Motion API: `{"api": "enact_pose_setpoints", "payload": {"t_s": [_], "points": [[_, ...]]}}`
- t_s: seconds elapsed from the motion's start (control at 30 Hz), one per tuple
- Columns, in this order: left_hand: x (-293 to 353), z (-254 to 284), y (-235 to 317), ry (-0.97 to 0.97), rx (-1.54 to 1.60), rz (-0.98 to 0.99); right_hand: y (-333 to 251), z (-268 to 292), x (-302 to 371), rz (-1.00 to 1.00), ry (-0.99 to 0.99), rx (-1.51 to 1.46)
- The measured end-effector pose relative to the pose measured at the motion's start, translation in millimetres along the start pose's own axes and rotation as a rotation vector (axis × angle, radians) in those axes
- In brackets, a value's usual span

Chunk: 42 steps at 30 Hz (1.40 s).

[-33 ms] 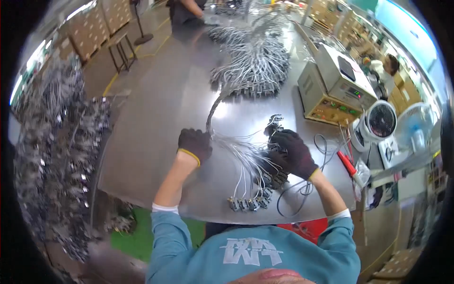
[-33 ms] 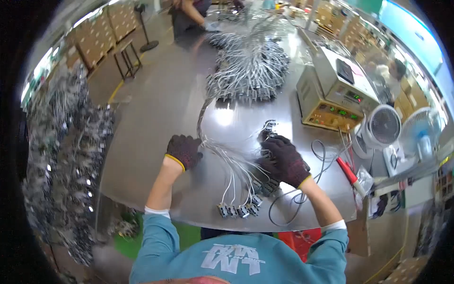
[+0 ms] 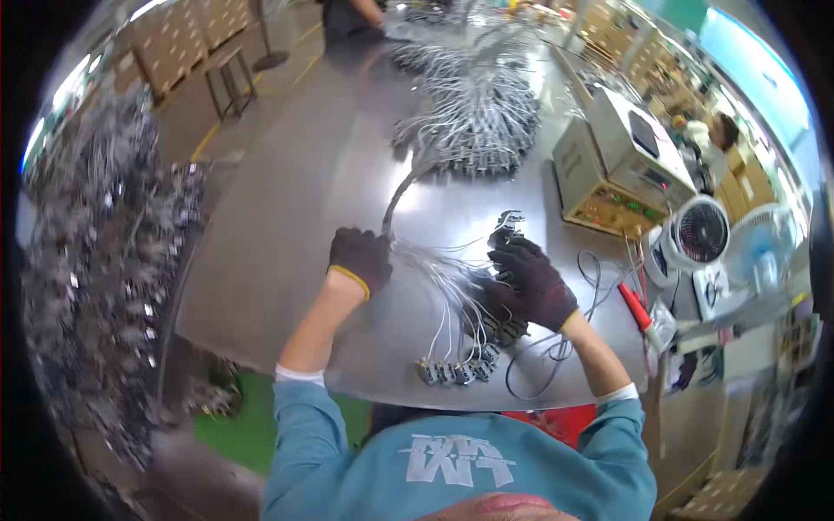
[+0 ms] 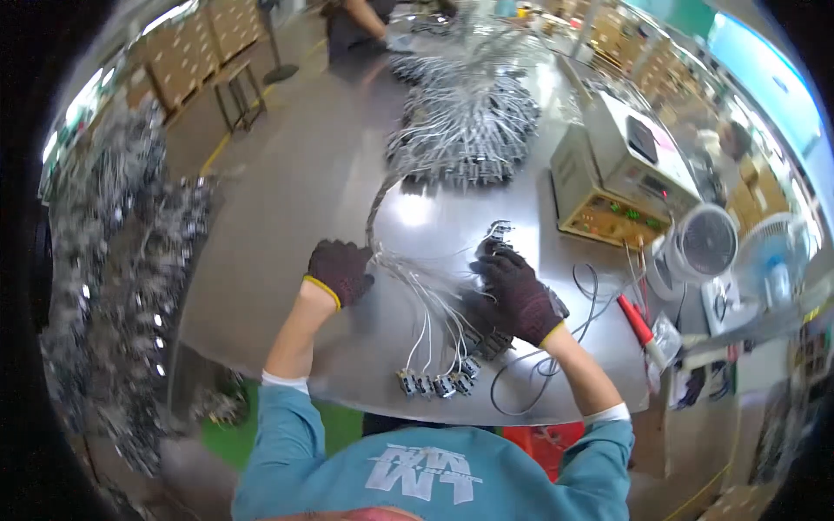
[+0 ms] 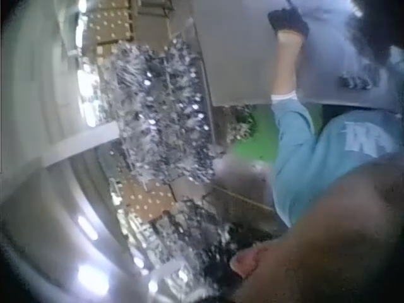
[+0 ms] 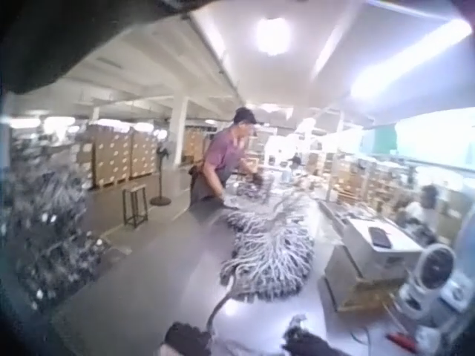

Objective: The person organizes and prepares bundles of wiring harnesses with attached electronic modules on an assembly workbench by hand.

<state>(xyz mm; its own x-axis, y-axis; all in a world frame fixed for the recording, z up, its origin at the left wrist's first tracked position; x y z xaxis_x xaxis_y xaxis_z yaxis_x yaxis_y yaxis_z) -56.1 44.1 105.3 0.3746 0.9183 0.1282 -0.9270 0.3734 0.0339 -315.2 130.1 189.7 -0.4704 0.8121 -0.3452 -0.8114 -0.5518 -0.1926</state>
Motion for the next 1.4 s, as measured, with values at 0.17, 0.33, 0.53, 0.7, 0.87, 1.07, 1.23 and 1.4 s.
{"api": "enact_pose_setpoints", "payload": {"t_s": [0.17,0.33,0.53,0.7,0.87,1.07,1.23,1.4], "points": [[2.5,3.2,18.3,0.052,0.110,-0.080,-43.1,-61.1,-34.1,0.161,-0.238,0.206],[-4.2,3.6,26.2,0.103,-0.081,0.057,-38.7,-107.1,-51.9,0.111,-0.460,0.443],[-0.9,14.0,12.4,-0.043,0.108,0.137,-33.3,-134.0,-80.5,0.089,-0.733,0.327],[-10.9,30.4,20.2,-0.026,0.084,0.051,-3.8,-147.6,-96.4,0.075,-0.687,0.188],[-14.7,29.3,13.2,0.048,-0.058,0.162,31.4,-147.8,-107.8,0.028,-0.673,0.167],[12.5,63.0,6.1,-0.354,0.213,0.016,141.3,-103.3,-168.0,0.117,-0.274,0.104],[11.4,29.7,0.8,-0.259,0.140,0.090,162.0,-55.2,-230.3,-0.451,-0.232,0.184],[-12.4,5.0,6.6,-0.214,0.075,0.135,130.6,-49.9,-211.8,0.049,0.040,0.276]]}}
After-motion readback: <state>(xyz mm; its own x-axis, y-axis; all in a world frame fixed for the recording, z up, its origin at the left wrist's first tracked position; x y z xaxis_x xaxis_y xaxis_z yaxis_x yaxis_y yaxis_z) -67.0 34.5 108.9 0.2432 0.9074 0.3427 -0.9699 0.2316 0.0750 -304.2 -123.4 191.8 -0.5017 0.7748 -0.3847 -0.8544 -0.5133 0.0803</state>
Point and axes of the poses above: each hand's wrist, its own x-axis away from the middle knuckle, its own z-axis out of the back of the hand, y = z × x, the point moved 10 cm from there along -x, towards the middle knuckle, and after that the axes turned 5 degrees about x, right-handed, at the moved point
